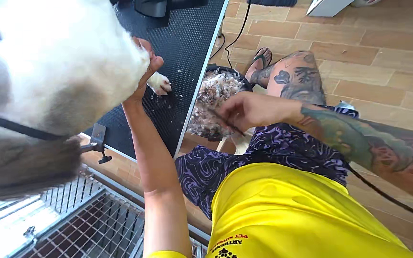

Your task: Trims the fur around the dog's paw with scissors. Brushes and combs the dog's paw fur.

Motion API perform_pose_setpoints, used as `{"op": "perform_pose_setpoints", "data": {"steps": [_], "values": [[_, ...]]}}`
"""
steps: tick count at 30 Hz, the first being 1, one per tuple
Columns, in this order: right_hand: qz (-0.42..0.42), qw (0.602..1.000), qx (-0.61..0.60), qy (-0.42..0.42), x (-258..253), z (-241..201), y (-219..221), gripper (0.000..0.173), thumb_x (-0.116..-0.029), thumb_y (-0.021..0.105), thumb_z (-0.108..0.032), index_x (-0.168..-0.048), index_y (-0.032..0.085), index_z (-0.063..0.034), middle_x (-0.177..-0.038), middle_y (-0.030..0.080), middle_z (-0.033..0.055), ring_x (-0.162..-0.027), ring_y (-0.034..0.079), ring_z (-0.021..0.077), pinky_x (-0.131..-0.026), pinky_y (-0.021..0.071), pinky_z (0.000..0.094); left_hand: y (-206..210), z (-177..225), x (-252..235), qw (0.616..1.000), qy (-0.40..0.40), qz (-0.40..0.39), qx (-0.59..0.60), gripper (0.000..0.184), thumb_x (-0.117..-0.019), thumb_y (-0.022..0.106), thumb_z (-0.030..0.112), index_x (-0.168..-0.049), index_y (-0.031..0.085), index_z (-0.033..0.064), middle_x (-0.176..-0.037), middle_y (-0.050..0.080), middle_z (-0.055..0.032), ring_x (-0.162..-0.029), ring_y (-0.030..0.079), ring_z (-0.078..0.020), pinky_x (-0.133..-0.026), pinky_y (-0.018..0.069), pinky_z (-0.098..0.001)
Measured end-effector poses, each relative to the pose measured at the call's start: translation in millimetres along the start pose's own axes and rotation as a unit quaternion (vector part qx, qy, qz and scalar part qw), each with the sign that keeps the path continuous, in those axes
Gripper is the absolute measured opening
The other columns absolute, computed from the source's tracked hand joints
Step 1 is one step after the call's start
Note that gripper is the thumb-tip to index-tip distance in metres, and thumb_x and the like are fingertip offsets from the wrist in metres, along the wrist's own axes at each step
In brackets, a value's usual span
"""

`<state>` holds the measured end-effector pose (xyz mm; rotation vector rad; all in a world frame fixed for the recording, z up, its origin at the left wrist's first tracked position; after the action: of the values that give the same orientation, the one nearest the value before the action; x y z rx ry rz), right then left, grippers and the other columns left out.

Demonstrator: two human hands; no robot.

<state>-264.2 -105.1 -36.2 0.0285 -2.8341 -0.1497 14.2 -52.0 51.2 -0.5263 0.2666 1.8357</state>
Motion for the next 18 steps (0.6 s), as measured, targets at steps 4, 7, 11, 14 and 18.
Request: {"op": "perform_pose_setpoints", "data": {"steps": [4,7,11,14,18], "values": [[0.081,0.989,-0.123,-0.008,23,-7,-29,0.053,-0.0751,0.074,0.013,-0.122,0.057,-0.0058,-0.109,0.070,0.0129,-0.093,0.073,0.0286,-0.080,0.0646,0.0406,-1,4,-3,0.999,-0.002,0.009,-0.040,0.037,-0.0867,0.082,0.015,-0.114,0.058,0.0056,-0.108,0.064,-0.0071,-0.102,0.063,-0.0203,-0.093,0.0541,-0.0366],[0.152,0.985,-0.079,-0.015,29,-26,-47,0.052,-0.0786,0.079,0.004,-0.127,0.060,-0.0062,-0.101,0.073,0.0130,-0.085,0.074,0.0274,-0.075,0.0661,0.0404,-4,5,0,0.997,-0.021,0.015,-0.076,0.056,-0.0844,0.085,0.023,-0.129,0.058,0.0045,-0.127,0.063,-0.0081,-0.119,0.061,-0.0224,-0.102,0.0528,-0.0390],[0.264,0.959,0.100,-0.027,21,-69,-94,0.057,-0.0790,0.080,-0.002,-0.133,0.064,-0.0091,-0.101,0.074,0.0079,-0.078,0.073,0.0199,-0.068,0.0639,0.0383,-3,6,0,0.992,-0.063,0.016,-0.106,0.083,-0.0821,0.087,0.036,-0.148,0.046,0.0043,-0.133,0.060,-0.0043,-0.123,0.060,-0.0182,-0.106,0.0522,-0.0370],[0.306,0.896,0.320,0.017,1,-111,-138,0.050,-0.0849,0.074,-0.009,-0.135,0.066,-0.0118,-0.102,0.074,0.0077,-0.082,0.072,0.0223,-0.074,0.0616,0.0493,-4,5,3,0.995,-0.089,0.002,-0.047,0.096,-0.0761,0.090,0.042,-0.151,0.043,0.0056,-0.132,0.060,-0.0047,-0.123,0.060,-0.0207,-0.107,0.0524,-0.0393],[0.310,0.785,0.529,0.088,-42,-149,-186,0.043,-0.0819,0.071,-0.013,-0.124,0.074,-0.0172,-0.100,0.074,0.0147,-0.094,0.069,0.0415,-0.073,0.0497,0.0723,-8,-1,13,0.976,-0.163,0.025,0.144,0.100,-0.0683,0.095,0.037,-0.149,0.045,0.0093,-0.123,0.067,-0.0025,-0.117,0.065,-0.0224,-0.106,0.0532,-0.0455]]}}
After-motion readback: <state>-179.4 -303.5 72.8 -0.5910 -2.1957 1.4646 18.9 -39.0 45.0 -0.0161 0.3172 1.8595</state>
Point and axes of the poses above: each hand's wrist, its own x-axis away from the middle knuckle, its own y-axis out of the palm, z = x × y, the point moved 7 cm from there along -x, towards the middle knuckle
